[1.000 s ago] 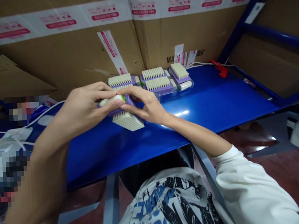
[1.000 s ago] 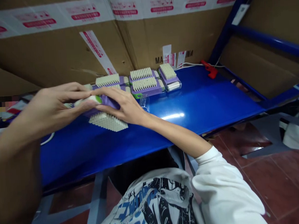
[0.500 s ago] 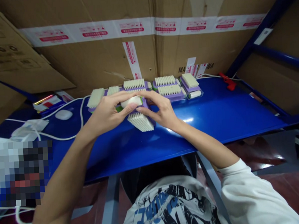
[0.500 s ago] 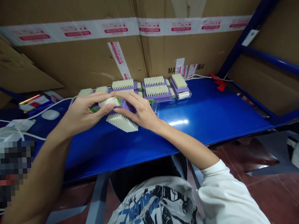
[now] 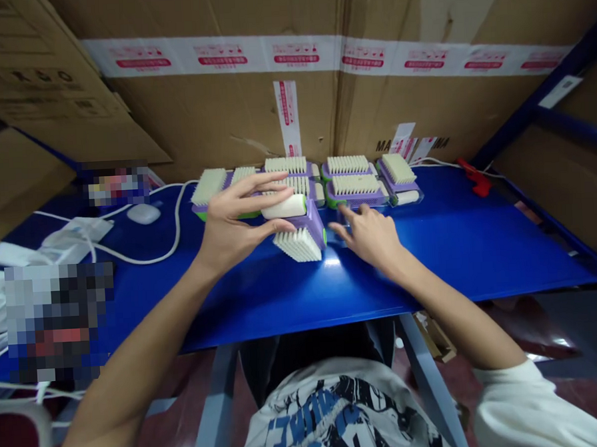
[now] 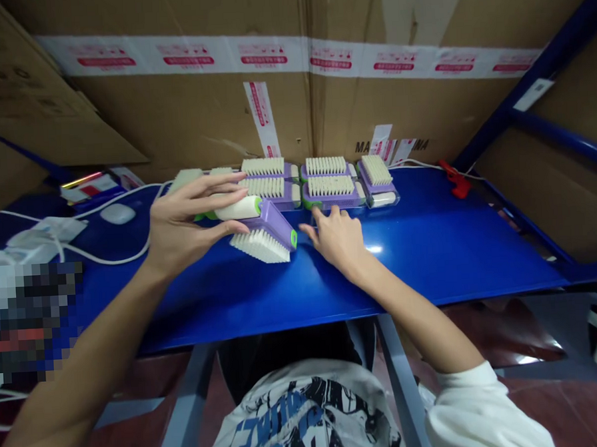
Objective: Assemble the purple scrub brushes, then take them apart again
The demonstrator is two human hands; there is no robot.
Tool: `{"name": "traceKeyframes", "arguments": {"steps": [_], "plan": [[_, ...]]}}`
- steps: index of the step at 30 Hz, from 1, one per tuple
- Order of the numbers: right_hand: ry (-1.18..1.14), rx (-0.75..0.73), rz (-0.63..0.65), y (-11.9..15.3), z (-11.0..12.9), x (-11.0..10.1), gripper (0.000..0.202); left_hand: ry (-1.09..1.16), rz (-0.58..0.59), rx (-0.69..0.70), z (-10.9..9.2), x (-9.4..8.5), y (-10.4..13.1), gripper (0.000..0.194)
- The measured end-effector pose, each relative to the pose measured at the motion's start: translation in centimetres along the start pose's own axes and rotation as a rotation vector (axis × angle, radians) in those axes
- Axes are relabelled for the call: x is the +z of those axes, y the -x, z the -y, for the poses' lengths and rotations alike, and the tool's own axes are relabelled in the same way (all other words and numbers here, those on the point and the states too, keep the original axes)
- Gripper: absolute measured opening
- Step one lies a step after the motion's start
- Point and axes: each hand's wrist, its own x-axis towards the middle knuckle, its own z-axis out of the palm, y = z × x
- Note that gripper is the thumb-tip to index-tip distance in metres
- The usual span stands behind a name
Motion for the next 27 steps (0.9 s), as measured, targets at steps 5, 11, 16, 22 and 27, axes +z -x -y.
{"name": "traceKeyframes", "arguments": {"steps": [5, 11, 16, 22, 27], "plan": [[-0.040, -0.053, 0.006, 0.7, -1.5, 2.8, 0.063, 0.144, 0.005, -0.100, 0.1, 1.3, 0.4, 0.059], [-0.249, -0.128, -0.126, -0.4, -2.5, 4.5, 0.060, 0.459, 0.061, -0.385, 0.3, 3.5, 1.5, 0.064], [-0.546, -0.220, -0.279, -2.1, -4.0, 0.5, 0.038, 0.743, 0.019, -0.486, 1.1, 4.9, 2.2, 0.059], [-0.874, -0.802, -0.395, -1.9, -1.3, -6.8, 0.031, 0.877, -0.011, -0.561, 1.5, 5.6, 2.2, 0.067], [-0.587, -0.905, -0.335, -1.9, -0.1, -6.4, 0.032, 0.867, -0.031, -0.550, 1.5, 5.6, 2.1, 0.074]]}}
